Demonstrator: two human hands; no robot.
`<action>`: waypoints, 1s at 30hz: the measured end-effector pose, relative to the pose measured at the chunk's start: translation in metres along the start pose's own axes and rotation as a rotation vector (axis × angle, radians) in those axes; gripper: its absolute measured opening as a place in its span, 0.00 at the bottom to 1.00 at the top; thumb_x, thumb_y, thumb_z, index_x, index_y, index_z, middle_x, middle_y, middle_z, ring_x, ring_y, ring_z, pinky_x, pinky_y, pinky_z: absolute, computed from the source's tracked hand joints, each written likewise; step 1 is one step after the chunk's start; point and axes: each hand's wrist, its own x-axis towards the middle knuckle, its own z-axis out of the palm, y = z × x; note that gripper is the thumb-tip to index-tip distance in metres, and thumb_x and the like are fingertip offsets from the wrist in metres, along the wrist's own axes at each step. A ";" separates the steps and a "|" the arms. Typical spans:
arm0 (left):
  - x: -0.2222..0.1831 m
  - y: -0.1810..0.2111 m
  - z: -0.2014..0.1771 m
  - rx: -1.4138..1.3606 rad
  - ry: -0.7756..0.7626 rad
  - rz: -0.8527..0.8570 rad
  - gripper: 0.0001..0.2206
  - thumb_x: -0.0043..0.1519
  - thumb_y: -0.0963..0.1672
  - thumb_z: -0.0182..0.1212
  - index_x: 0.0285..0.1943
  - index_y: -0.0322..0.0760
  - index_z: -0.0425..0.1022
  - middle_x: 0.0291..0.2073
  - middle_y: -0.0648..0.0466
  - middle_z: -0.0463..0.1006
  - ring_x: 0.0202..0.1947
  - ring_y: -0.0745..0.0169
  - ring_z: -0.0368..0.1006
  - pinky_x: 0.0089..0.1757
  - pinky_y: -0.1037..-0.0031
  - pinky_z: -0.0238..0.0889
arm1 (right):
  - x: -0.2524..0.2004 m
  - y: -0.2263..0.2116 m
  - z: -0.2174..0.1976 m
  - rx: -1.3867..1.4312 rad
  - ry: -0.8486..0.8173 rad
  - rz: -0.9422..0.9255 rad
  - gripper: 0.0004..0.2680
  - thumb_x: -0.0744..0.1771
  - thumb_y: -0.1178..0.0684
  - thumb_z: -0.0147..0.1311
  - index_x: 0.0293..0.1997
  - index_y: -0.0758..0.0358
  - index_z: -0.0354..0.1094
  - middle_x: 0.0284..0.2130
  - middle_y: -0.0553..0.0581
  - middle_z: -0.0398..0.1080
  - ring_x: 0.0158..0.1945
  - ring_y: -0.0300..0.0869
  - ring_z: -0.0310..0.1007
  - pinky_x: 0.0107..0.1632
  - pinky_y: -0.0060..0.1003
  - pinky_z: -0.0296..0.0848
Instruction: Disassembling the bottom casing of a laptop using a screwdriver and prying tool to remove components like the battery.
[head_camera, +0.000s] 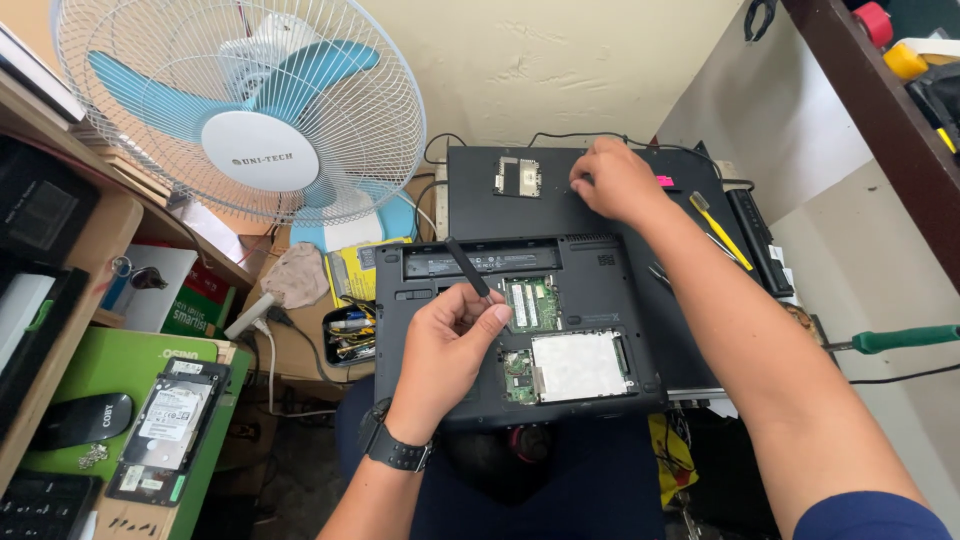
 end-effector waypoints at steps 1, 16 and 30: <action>0.000 -0.001 0.000 0.000 0.000 0.000 0.06 0.72 0.42 0.73 0.49 0.31 0.89 0.26 0.46 0.87 0.31 0.68 0.71 0.33 0.76 0.65 | -0.001 -0.005 -0.002 0.000 0.000 0.000 0.05 0.72 0.54 0.67 0.49 0.62 0.86 0.47 0.63 0.77 0.58 0.58 0.80 0.60 0.54 0.81; -0.002 0.001 -0.007 -0.002 0.023 0.005 0.06 0.70 0.42 0.75 0.49 0.31 0.89 0.27 0.48 0.88 0.31 0.70 0.73 0.34 0.78 0.68 | 0.003 0.000 0.004 0.021 0.052 -0.033 0.05 0.71 0.55 0.68 0.49 0.63 0.87 0.44 0.62 0.76 0.54 0.56 0.80 0.57 0.52 0.81; 0.015 0.030 0.061 0.401 -0.164 0.417 0.02 0.69 0.42 0.73 0.48 0.42 0.89 0.31 0.50 0.85 0.35 0.48 0.84 0.39 0.60 0.77 | -0.182 -0.135 -0.066 1.173 0.290 -0.095 0.09 0.77 0.57 0.56 0.61 0.72 0.78 0.42 0.63 0.84 0.48 0.42 0.85 0.49 0.38 0.86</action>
